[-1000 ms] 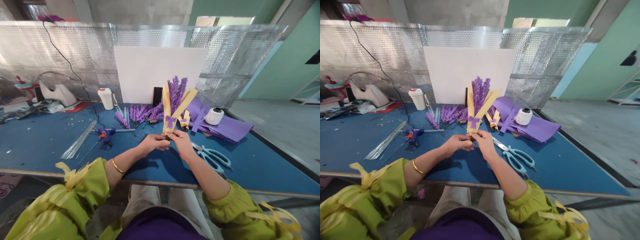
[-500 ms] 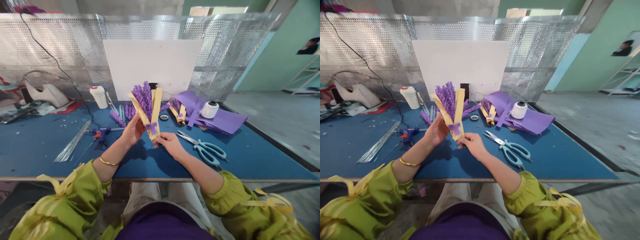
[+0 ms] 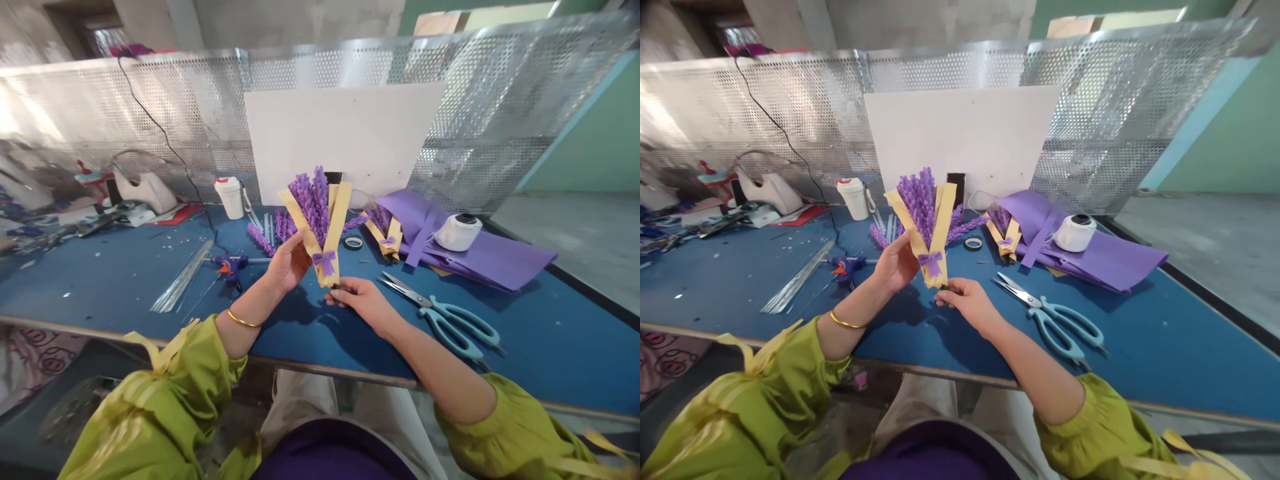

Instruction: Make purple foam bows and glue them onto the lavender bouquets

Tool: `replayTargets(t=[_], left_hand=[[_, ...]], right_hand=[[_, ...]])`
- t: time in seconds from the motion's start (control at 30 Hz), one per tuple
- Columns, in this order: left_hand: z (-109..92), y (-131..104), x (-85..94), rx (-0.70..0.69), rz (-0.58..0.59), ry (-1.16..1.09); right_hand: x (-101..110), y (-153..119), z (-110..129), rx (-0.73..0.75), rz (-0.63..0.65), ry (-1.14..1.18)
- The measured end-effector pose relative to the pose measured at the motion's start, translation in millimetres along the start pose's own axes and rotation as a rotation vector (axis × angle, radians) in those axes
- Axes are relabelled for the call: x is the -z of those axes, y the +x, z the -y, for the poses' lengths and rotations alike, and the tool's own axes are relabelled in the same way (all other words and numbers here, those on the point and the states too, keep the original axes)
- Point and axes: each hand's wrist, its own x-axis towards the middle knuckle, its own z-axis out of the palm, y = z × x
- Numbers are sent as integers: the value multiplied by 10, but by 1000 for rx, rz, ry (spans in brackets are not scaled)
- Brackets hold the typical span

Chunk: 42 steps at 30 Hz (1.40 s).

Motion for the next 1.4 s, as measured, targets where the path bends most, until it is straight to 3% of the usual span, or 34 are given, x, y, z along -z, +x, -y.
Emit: replayTargets(t=[0.33, 0.57, 0.87, 1.0, 1.17, 1.4], left_hand=[[-4, -81, -10, 2, 189, 66], [-91, -27, 37, -256, 240, 229], [-267, -134, -23, -311, 275, 257], [-259, -126, 4, -314, 252, 264], [-221, -73, 48, -322, 138, 254], [-148, -69, -22, -360, 49, 231]], right_hand=[[-82, 20, -53, 96, -21, -135], [71, 17, -61, 269, -264, -396], [120, -63, -68, 428, -422, -705], [95, -52, -112, 424, -404, -773], [86, -5, -152, 335, -368, -800], [80, 30, -148, 224, -259, -737]])
